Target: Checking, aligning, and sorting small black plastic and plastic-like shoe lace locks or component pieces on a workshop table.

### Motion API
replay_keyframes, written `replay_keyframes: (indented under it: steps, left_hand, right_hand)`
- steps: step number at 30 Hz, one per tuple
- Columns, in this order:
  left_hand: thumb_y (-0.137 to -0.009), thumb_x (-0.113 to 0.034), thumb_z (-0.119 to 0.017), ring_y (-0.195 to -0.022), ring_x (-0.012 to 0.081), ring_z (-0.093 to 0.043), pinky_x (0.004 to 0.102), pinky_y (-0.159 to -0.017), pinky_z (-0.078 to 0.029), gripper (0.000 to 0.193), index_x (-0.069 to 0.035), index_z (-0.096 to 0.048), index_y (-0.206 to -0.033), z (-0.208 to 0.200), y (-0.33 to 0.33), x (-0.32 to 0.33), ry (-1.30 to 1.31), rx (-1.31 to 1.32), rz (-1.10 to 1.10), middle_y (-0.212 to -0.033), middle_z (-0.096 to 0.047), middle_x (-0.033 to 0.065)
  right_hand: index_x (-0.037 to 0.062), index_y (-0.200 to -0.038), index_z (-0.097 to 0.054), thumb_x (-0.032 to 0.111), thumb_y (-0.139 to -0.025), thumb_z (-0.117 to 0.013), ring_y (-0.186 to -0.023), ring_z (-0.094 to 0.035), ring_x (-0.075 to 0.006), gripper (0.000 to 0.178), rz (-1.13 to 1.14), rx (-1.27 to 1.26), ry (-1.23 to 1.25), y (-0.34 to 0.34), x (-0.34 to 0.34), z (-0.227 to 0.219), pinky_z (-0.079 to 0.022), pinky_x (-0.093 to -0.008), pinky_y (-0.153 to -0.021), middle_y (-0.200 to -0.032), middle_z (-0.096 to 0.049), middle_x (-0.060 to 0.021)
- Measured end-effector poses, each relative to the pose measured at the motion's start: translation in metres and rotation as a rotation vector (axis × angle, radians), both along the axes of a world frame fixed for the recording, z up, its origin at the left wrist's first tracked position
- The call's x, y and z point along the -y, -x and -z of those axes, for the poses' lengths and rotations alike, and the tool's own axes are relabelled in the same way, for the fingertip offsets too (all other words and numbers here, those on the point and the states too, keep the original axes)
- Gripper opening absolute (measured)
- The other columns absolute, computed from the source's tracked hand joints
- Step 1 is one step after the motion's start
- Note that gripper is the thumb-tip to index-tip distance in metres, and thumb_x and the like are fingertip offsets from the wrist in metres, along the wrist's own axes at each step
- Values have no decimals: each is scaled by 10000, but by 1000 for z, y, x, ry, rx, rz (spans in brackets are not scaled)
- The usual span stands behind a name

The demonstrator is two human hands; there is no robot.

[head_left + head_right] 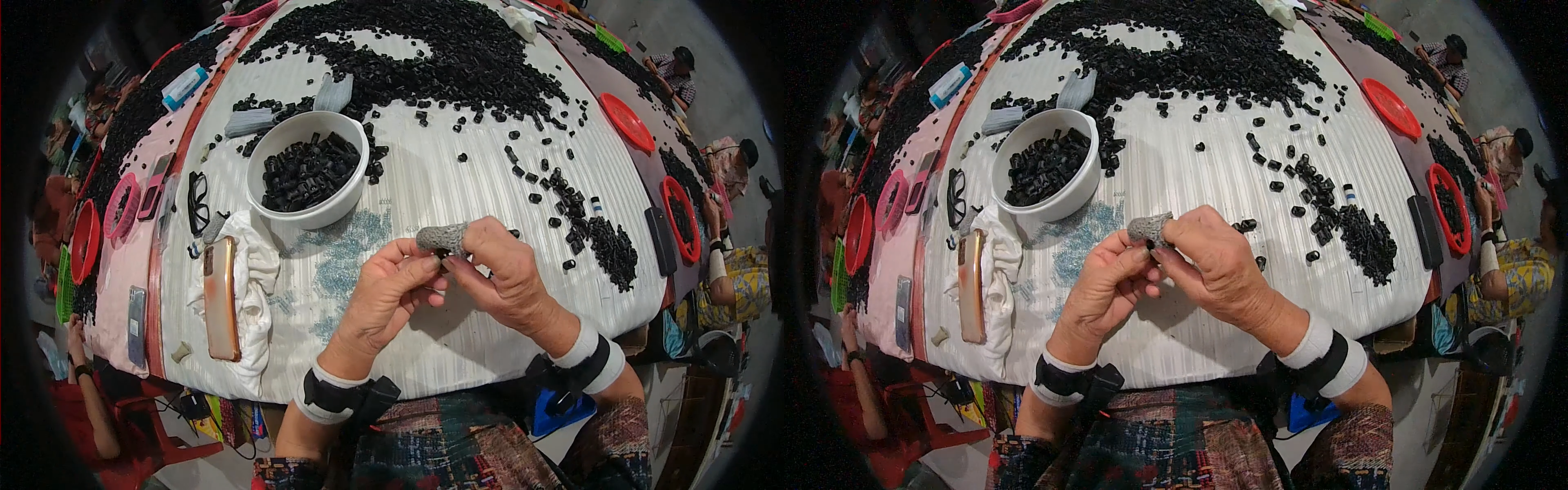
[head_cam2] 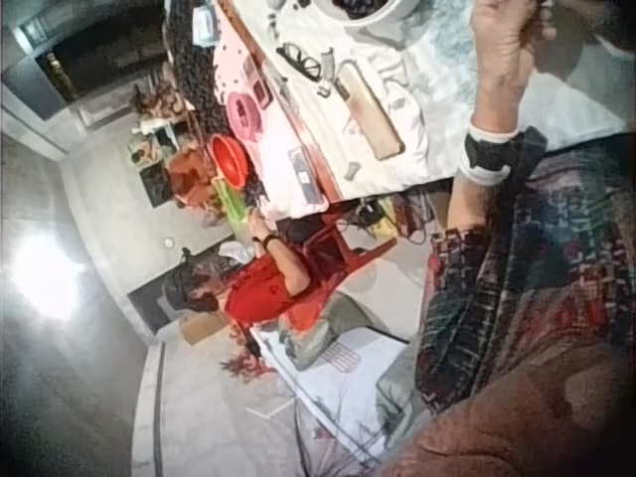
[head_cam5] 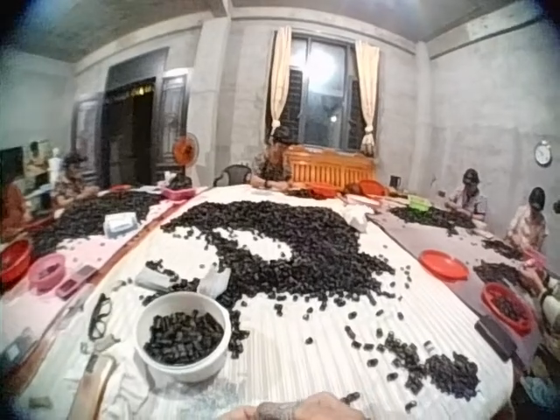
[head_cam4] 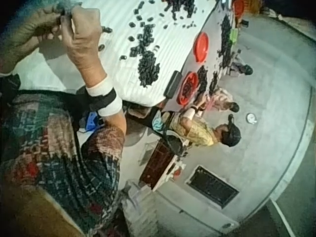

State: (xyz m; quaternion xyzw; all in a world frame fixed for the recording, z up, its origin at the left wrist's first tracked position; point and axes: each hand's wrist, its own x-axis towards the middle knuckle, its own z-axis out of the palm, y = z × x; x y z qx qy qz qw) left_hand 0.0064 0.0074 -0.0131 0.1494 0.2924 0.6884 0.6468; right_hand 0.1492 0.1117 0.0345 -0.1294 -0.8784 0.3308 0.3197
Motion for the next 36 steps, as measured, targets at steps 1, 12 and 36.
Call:
replay_keyframes:
  steps: [1, 12, 36]
  left_hand:
    - [-883, -63, -600, -780, 162, -655, 245, -619, -568, 209, 12, -544, -1070, 0, 1, 0, 4, 2, 4, -926, -646, 109]
    - [-858, -23, -605, -710, 152, -651, 256, -563, -575, 189, 35, -606, -1038, -12, -1, 2, 83, -103, -88, -901, -655, 136]
    - [-848, -58, -644, -733, 138, -658, 232, -588, -553, 200, 27, -599, -1023, -18, -3, 5, 99, -266, -140, -902, -672, 129]
  right_hand:
    - [7, -1027, -610, -5, -755, -662, -710, -559, -220, 277, -18, -39, -193, 1, -2, 0, -473, -307, -633, -764, -575, -94]
    - [25, -991, -574, -50, -715, -598, -744, -549, -271, 287, 72, 186, -228, -24, -12, 10, -475, -369, -669, -777, -561, -103]
    - [-2, -930, -569, -69, -670, -599, -726, -542, -250, 270, 109, 297, -377, -31, -6, 19, -478, -343, -640, -776, -530, -102]
